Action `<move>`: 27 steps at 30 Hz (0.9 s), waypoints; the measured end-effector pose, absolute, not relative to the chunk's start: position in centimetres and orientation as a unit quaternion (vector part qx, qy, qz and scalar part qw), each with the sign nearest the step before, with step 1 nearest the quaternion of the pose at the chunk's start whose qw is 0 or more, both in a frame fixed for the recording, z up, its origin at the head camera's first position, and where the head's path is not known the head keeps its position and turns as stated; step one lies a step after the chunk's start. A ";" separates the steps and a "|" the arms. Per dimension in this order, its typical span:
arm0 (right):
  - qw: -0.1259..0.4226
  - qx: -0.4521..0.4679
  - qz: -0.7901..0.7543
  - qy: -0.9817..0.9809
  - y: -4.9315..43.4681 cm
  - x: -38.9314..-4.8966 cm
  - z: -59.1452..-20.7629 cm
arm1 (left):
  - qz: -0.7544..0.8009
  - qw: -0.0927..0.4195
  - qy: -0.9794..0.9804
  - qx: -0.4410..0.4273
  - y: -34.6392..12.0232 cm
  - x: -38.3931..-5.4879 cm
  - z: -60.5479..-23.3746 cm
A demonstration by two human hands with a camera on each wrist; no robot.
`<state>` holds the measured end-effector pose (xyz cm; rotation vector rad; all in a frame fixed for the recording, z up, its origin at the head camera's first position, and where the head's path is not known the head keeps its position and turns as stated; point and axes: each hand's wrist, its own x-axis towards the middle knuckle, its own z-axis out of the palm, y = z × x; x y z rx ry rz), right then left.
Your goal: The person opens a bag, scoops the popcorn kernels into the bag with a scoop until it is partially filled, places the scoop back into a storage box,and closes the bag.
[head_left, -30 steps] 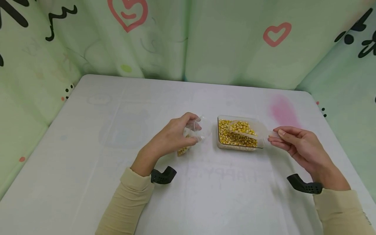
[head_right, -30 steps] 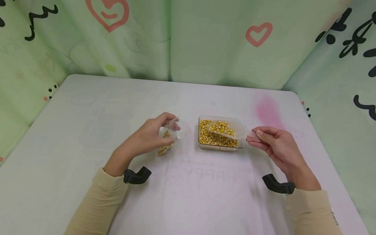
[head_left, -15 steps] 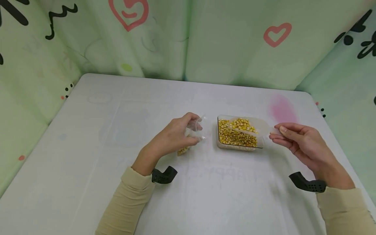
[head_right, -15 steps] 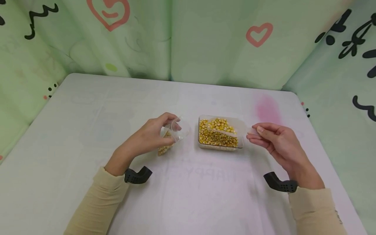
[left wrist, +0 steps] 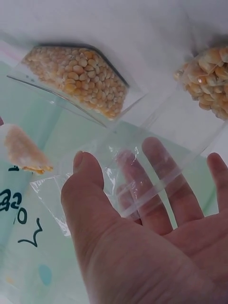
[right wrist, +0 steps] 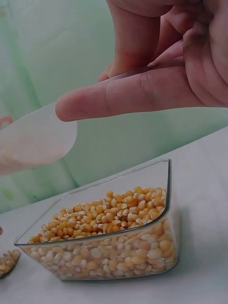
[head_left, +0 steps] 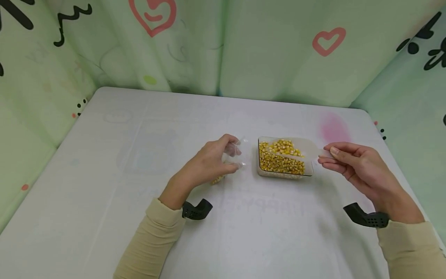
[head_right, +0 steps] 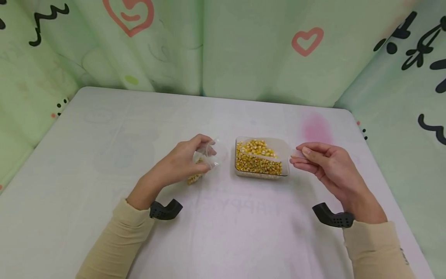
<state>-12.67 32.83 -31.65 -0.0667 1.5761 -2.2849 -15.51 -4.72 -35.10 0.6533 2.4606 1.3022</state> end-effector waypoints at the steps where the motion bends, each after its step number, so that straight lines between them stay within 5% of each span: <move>1: 0.182 -0.026 -0.808 0.559 32.8 -12.7 -31.6 | 0.452 0.140 0.852 0.225 -4.7 -15.5 -35.1; 27: 0.187 -0.041 -0.762 0.618 30.3 -13.0 -30.9 | 0.414 0.110 0.880 0.203 -2.8 -14.7 -35.4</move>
